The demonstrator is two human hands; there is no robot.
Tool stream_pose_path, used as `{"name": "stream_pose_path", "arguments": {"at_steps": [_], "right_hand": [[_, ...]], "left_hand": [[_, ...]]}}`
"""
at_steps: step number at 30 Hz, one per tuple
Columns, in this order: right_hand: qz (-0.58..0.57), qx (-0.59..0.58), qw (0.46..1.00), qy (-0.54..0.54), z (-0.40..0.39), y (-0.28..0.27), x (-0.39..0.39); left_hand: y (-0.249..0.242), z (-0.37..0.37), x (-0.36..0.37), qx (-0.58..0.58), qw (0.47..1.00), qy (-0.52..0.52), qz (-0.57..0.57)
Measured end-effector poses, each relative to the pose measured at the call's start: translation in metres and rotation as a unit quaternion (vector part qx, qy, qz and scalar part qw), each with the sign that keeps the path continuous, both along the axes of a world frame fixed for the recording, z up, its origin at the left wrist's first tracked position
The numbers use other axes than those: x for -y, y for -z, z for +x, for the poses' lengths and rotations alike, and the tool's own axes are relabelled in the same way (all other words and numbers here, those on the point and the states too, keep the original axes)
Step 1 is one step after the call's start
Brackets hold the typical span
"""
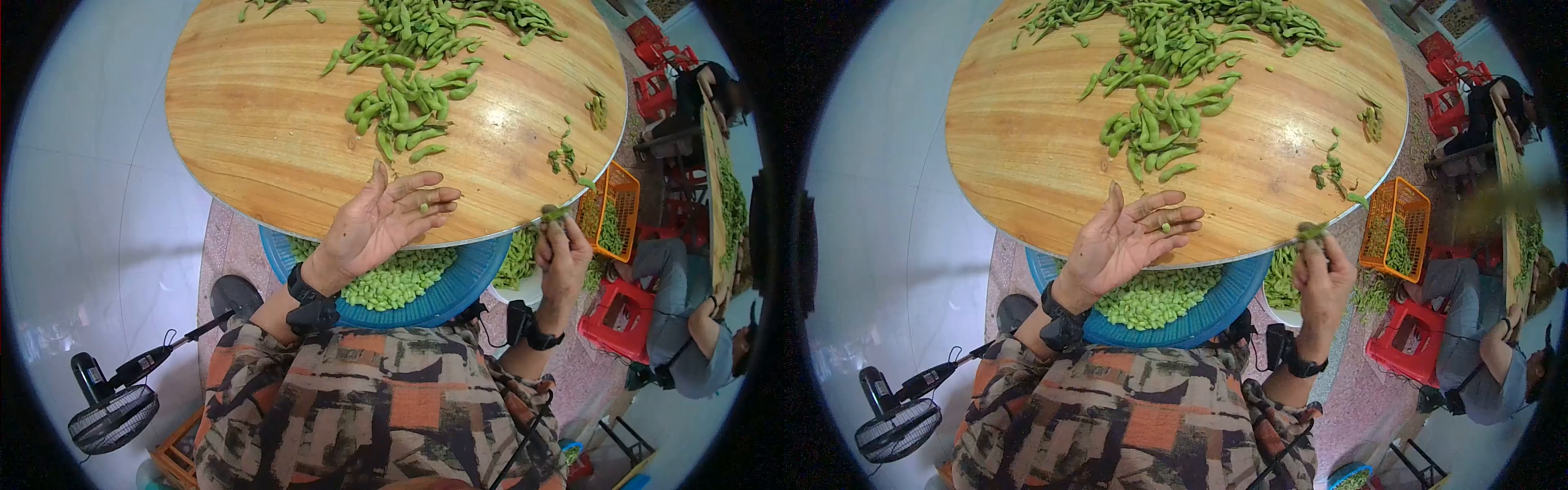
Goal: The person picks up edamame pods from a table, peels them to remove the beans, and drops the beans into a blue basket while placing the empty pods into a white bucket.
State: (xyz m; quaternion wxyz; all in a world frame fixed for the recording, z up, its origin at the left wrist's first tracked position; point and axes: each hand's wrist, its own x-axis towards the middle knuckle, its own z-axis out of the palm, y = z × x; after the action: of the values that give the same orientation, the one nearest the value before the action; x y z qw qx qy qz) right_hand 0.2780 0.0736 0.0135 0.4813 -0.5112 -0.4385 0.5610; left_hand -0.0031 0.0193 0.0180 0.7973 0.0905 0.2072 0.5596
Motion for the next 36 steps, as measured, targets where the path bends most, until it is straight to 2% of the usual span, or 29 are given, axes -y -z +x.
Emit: {"name": "stream_pose_path", "arguments": {"at_steps": [4, 6, 7, 8, 9, 10, 12, 15, 19, 21, 24, 27, 29, 30, 32, 33, 34, 35, 36], "right_hand": [[0.007, 0.054, 0.998, 0.032, 0.053, 0.028, 0.001], [-0.004, 0.216, 0.976, 0.039, 0.071, 0.038, 0.0], [-0.004, 0.217, 0.975, 0.04, 0.077, 0.045, 0.0], [0.084, 0.404, 0.91, 0.038, 0.082, 0.052, 0.0], [0.169, 0.572, 0.802, 0.034, 0.083, 0.055, -0.001], [0.169, 0.571, 0.802, 0.033, 0.084, 0.056, -0.001], [0.108, 0.658, 0.744, 0.043, 0.084, 0.057, -0.002], [0.141, 0.643, 0.751, 0.057, 0.078, 0.05, -0.003], [0.111, 0.625, 0.77, 0.06, 0.067, 0.038, -0.006], [0.176, 0.595, 0.778, 0.094, 0.066, 0.041, -0.008], [0.132, 0.566, 0.807, 0.106, 0.06, 0.029, -0.007], [0.16, 0.551, 0.807, 0.138, 0.062, 0.032, -0.007], [0.157, 0.548, 0.809, 0.143, 0.062, 0.031, -0.007], [0.154, 0.545, 0.811, 0.148, 0.063, 0.031, -0.007], [0.146, 0.52, 0.828, 0.153, 0.062, 0.031, -0.006], [0.139, 0.496, 0.843, 0.153, 0.061, 0.031, -0.006], [0.14, 0.495, 0.844, 0.155, 0.059, 0.03, -0.006], [0.142, 0.471, 0.857, 0.154, 0.054, 0.029, -0.006], [0.145, 0.447, 0.869, 0.154, 0.049, 0.027, -0.007]], "left_hand": [[0.001, 0.001, -0.001, 0.007, 1.0, -0.009, -0.005], [0.001, 0.002, -0.001, 0.003, 1.0, -0.009, -0.008], [0.001, 0.002, -0.001, 0.007, 1.0, -0.011, -0.013], [0.001, 0.002, -0.001, 0.01, 1.0, -0.015, -0.017], [0.002, 0.001, -0.001, 0.01, 1.0, -0.016, -0.018], [0.005, 0.0, 0.0, 0.007, 1.0, -0.015, -0.008], [0.008, -0.001, 0.001, 0.005, 1.0, -0.017, 0.001], [0.008, -0.002, 0.001, 0.015, 1.0, -0.026, -0.004], [0.001, -0.001, 0.002, -0.017, 0.999, -0.041, -0.01], [0.002, -0.001, 0.003, -0.028, 0.998, -0.049, -0.014], [0.003, -0.001, 0.004, -0.049, 0.998, -0.047, 0.009], [-0.001, -0.001, 0.009, -0.077, 0.996, -0.047, 0.005], [-0.001, -0.012, 0.015, -0.089, 0.993, 0.054, 0.059], [-0.005, -0.02, 0.017, -0.091, 0.992, 0.057, 0.061], [-0.017, -0.033, 0.017, -0.289, 0.939, 0.144, 0.121], [-0.019, -0.032, 0.011, -0.29, 0.938, 0.146, 0.123], [-0.021, -0.03, 0.001, -0.524, 0.831, 0.073, 0.17], [-0.022, -0.028, -0.01, -0.719, 0.664, -0.006, 0.204], [-0.02, -0.025, -0.022, -0.72, 0.663, -0.008, 0.207]]}}
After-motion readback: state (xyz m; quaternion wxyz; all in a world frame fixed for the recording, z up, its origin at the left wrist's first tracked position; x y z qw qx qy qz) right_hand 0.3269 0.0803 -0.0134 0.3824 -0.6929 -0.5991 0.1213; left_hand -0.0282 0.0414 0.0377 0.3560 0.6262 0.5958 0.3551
